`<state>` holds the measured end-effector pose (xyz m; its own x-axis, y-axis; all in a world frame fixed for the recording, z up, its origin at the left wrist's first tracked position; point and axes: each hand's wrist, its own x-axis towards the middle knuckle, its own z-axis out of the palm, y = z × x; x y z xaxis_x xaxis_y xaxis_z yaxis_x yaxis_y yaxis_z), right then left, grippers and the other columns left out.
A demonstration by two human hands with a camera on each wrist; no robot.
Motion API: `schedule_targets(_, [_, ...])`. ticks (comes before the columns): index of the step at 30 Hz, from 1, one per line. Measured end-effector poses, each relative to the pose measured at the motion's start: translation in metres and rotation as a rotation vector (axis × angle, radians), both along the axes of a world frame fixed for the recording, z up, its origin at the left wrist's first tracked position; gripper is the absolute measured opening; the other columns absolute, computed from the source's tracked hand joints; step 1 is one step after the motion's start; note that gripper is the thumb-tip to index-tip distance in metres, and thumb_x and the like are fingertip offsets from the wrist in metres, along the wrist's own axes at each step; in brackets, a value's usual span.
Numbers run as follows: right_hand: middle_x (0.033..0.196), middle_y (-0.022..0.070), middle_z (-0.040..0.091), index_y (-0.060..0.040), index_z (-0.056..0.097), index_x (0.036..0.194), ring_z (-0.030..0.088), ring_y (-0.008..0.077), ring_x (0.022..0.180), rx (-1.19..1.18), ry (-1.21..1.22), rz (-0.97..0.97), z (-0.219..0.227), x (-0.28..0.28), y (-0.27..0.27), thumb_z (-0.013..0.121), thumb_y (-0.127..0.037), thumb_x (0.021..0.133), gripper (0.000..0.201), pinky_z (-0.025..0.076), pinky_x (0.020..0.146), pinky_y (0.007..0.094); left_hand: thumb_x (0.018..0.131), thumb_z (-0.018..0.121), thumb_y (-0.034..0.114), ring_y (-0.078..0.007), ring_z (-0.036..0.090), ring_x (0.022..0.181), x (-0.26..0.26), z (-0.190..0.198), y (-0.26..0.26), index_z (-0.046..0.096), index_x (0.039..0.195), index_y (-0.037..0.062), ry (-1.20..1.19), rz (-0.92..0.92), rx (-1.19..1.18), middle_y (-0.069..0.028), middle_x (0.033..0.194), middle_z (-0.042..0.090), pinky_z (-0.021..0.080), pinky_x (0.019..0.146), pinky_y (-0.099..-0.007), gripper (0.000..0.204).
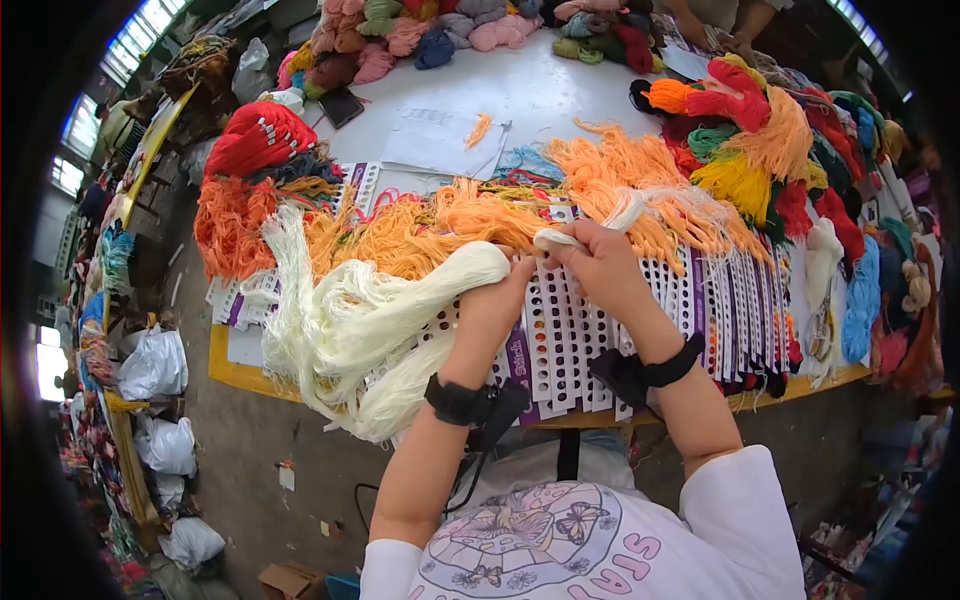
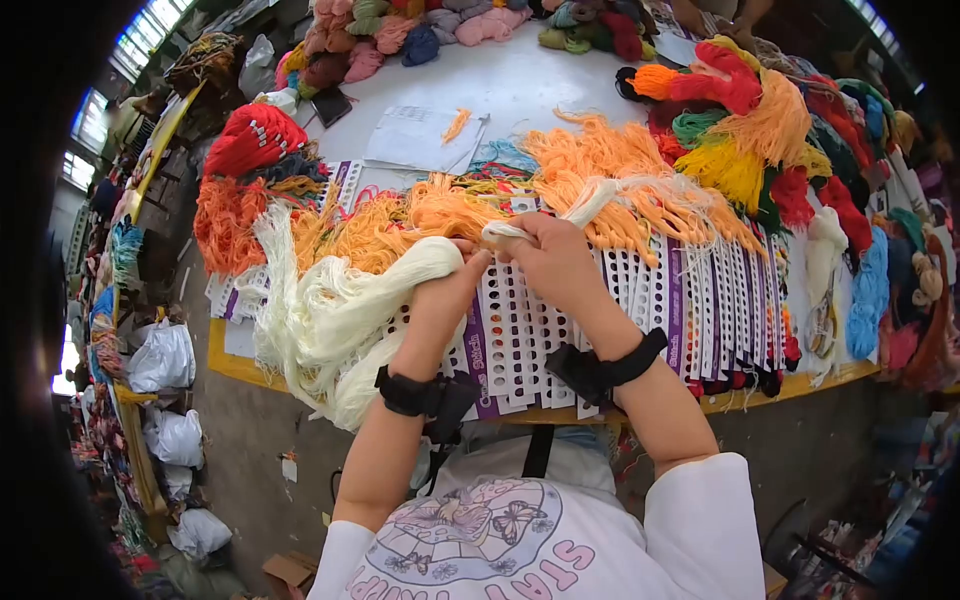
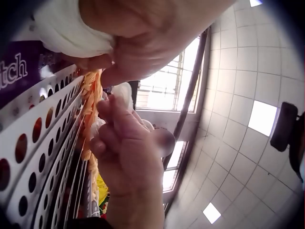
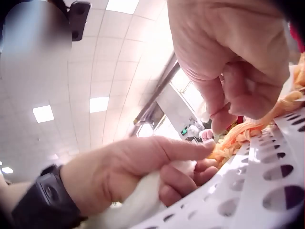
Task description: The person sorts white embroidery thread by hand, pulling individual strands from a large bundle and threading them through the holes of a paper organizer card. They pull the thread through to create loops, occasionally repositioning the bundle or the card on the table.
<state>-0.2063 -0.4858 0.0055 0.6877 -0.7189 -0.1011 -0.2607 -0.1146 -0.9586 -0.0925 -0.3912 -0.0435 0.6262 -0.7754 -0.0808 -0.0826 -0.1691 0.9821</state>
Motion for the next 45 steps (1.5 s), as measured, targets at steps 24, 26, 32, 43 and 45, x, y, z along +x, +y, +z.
schedule_targets(24, [0.067, 0.0123, 0.06, -0.0022, 0.063, 0.076, 0.059, 0.0218, 0.06, -0.31, 0.072, -0.048, -0.028, 0.011, 0.007, 0.06, -0.018, 0.067, 0.019, 0.046, 0.058, 0.0314, 0.078, 0.059, 0.009, -0.0072, 0.051, 0.048, 0.012, 0.024, 0.013, 0.056, 0.08, 0.0037, 0.553, -0.077, 0.045, -0.0009, 0.063, 0.056, 0.039, 0.041, -0.02, 0.006])
schedule_targets(26, [0.068, 0.0128, 0.061, -0.0025, 0.063, 0.075, 0.06, 0.0227, 0.062, -0.309, 0.091, -0.048, -0.023, 0.012, 0.007, 0.06, -0.019, 0.066, 0.019, 0.046, 0.059, 0.0317, 0.078, 0.059, 0.009, -0.0072, 0.051, 0.048, 0.012, 0.02, 0.011, 0.056, 0.079, 0.0046, 0.557, -0.074, 0.023, -0.0004, 0.063, 0.055, 0.039, 0.041, -0.0201, 0.006])
schedule_targets(32, [0.069, 0.0131, 0.061, -0.0022, 0.063, 0.076, 0.061, 0.0235, 0.065, -0.295, 0.092, -0.033, -0.024, 0.013, 0.005, 0.057, -0.019, 0.068, 0.02, 0.047, 0.061, 0.0323, 0.079, 0.059, 0.009, -0.0078, 0.051, 0.048, 0.009, 0.01, 0.008, 0.056, 0.081, 0.0044, 0.51, -0.041, 0.019, -0.0008, 0.063, 0.055, 0.039, 0.041, -0.0208, 0.005])
schedule_targets(43, [0.066, 0.011, 0.058, 0.0005, 0.059, 0.08, 0.055, 0.018, 0.059, -0.325, 0.103, -0.009, -0.036, 0.014, 0.002, 0.045, -0.013, 0.077, 0.02, 0.043, 0.058, 0.0308, 0.072, 0.059, 0.017, -0.0156, 0.056, 0.057, 0.016, -0.008, 0.01, 0.059, 0.078, 0.0026, -0.48, 0.013, 0.163, -0.0052, 0.068, 0.06, 0.045, 0.053, -0.0288, 0.015])
schedule_targets(45, [0.065, 0.0117, 0.057, 0.0001, 0.059, 0.08, 0.055, 0.019, 0.059, -0.386, 0.149, -0.016, -0.031, 0.016, 0.005, 0.044, -0.012, 0.077, 0.02, 0.043, 0.058, 0.0311, 0.07, 0.056, 0.019, -0.0203, 0.059, 0.063, 0.021, -0.006, 0.02, 0.059, 0.081, 0.002, -0.788, 0.04, 0.167, -0.0073, 0.071, 0.061, 0.047, 0.063, -0.0318, 0.02])
